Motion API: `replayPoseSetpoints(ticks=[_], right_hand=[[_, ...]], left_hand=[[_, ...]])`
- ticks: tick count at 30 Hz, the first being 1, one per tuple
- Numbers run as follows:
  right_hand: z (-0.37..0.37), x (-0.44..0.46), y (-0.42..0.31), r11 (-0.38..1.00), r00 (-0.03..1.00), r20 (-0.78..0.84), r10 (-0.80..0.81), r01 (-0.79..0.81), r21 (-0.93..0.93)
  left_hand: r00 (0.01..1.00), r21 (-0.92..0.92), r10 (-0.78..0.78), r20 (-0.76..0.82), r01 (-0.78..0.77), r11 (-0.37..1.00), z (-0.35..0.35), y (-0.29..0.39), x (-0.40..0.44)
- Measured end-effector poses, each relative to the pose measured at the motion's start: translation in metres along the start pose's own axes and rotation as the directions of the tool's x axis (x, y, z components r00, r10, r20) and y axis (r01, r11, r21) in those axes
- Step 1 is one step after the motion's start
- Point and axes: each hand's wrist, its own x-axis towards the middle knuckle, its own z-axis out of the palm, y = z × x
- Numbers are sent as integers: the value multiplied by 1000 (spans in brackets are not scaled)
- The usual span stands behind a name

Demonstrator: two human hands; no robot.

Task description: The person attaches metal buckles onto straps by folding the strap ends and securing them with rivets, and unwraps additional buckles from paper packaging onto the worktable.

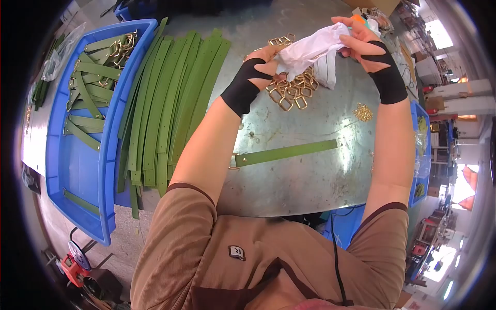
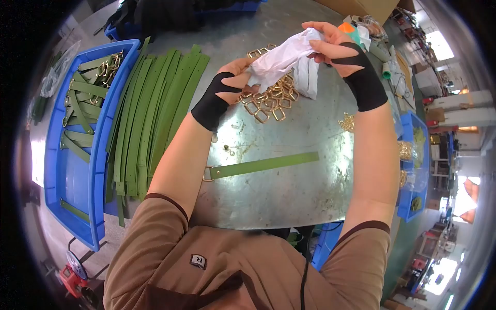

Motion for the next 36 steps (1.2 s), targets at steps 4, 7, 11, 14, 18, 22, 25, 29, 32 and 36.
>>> replayPoseSetpoints(ticks=[4,7,11,14,18,22,25,29,32,36], right_hand=[[4,5,-5,996,999,-31,-19,16,-90],[22,4,-23,976,997,-17,-80,75,-204],[44,8,-33,961,987,-60,-151,132,-244],[52,12,-32,954,979,-104,-177,145,-264],[59,20,-25,914,967,-125,-221,161,-374],[58,23,-11,787,890,-183,-417,252,-563],[61,16,-10,680,831,-201,-518,257,-686],[60,16,-5,881,788,-401,-467,377,-285],[64,16,-2,824,748,-389,-538,369,-430],[65,22,-8,681,653,-337,-678,385,-624]], left_hand=[[993,30,-45,-112,49,998,1,0,-5],[951,512,232,-205,-98,853,3,-4,-4],[928,626,262,-265,-41,779,9,6,-13],[919,718,295,-262,-19,696,11,7,-13],[926,753,271,-264,22,658,11,2,-13],[936,816,305,-176,-35,577,6,-2,-11],[918,825,372,-138,-102,556,6,-13,-10],[917,791,396,-54,-203,578,9,-11,-14],[898,799,439,-28,-244,550,11,-11,-13],[895,787,443,-51,-237,570,8,-12,-10]])
